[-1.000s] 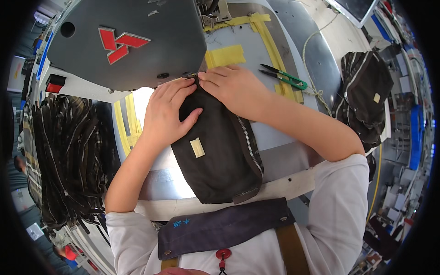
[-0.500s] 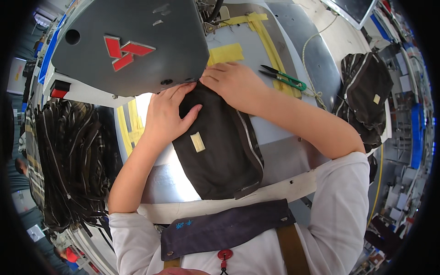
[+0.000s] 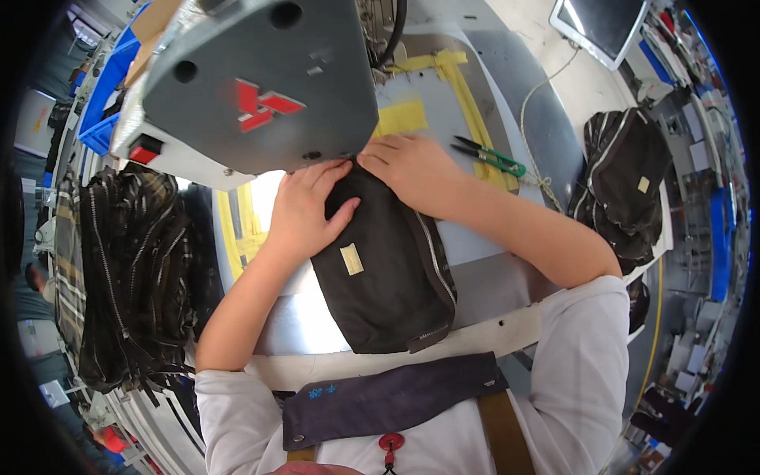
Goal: The person aligns the zipper of a dark plaid bag with the fabric edge and sews it using an industrial sewing machine. They repeat this process for multiple bags, moving finished items to a stack on the right and picking up new ones from a pile on the left.
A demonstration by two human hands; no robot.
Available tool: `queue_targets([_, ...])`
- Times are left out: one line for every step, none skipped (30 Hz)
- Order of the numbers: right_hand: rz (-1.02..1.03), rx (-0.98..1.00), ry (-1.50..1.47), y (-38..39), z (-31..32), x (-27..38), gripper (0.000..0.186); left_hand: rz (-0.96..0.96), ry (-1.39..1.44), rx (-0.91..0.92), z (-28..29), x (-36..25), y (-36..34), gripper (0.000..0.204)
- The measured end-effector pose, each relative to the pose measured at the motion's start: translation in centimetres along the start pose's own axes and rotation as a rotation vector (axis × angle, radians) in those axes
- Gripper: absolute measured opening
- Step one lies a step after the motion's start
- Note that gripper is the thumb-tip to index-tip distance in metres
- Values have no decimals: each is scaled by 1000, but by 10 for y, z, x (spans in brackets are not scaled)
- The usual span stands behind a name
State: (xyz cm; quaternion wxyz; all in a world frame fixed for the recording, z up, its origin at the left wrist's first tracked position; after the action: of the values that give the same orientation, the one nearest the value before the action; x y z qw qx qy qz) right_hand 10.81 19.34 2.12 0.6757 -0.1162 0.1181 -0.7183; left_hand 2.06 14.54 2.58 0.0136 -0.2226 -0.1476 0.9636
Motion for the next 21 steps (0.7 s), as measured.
queue_targets([-3, 18, -11, -2, -2, 0, 35, 1, -2, -5, 0, 1, 1, 45])
queue_targets([-9, 35, -14, -2, -1, -1, 35, -6, -4, -13, 2, 0, 0, 46])
queue_targets([-15, 52, -16, -2, -1, -1, 36, 1, -1, -6, 3, -1, 0, 46])
queue_targets([-12, 42, -8, 0, -3, -1, 36, -4, 17, -12, 1, 0, 0, 46])
queue_targets([-6, 26, 0, 4, -4, 1, 36, -11, 61, -24, 2, -2, 1, 46])
queue_targets([1, 11, 7, 6, -4, 2, 36, -20, 106, -35, 4, -4, 4, 46])
queue_targets([15, -9, 5, 6, -4, 4, 37, -27, 102, -49, 2, -2, 7, 45])
queue_targets([23, -30, 0, 11, -3, 9, 37, -38, 99, -56, 1, -6, 11, 45])
queue_targets([32, -50, -5, 13, -1, 12, 37, -56, 93, -63, 3, -11, 14, 43])
queue_targets([38, -51, -17, 10, -3, 11, 37, -33, 114, -58, 7, -9, 15, 42])
queue_targets([36, -51, -31, 10, -5, 11, 37, -41, 102, -82, 9, -9, 17, 42])
queue_targets([36, -51, -46, 8, -5, 12, 37, -47, 90, -107, 11, -8, 18, 41])
queue_targets([31, -60, -27, 11, 0, 12, 36, -52, 82, -102, 10, -11, 15, 40])
queue_targets([25, -53, -19, 12, 1, 12, 36, -52, 77, -98, 9, -13, 15, 40])
queue_targets([20, -47, -12, 13, 1, 10, 36, -51, 71, -94, 9, -14, 15, 40])
queue_targets([18, -37, -9, 14, 1, 11, 36, -50, 68, -94, 9, -14, 16, 39])
queue_targets([20, -33, 0, 13, 2, 12, 34, -48, 65, -93, 10, -14, 17, 39])
queue_targets([23, -34, 5, 13, 3, 13, 34, -47, 62, -92, 10, -14, 16, 39])
queue_targets([22, -35, 4, 14, 0, 13, 33, -47, 66, -87, 8, -13, 17, 39])
queue_targets([20, -35, 3, 15, 0, 12, 33, -51, 75, -90, 8, -13, 17, 39])
queue_targets([20, -42, 9, 15, 1, 10, 33, -56, 84, -93, 8, -13, 17, 38])
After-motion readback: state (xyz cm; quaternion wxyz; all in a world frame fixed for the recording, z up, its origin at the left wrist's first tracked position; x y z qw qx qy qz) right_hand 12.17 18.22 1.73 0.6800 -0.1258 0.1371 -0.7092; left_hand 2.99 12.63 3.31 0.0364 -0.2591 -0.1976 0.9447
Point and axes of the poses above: each hand's wrist, its own y-axis away from the middle knuckle, its own z-axis out of the back of the hand, x = y × z, the point moved 10 cm from there along -y, towards the middle knuckle, and after that the axes turned 14 degrees about z, right-handed, at the moved point
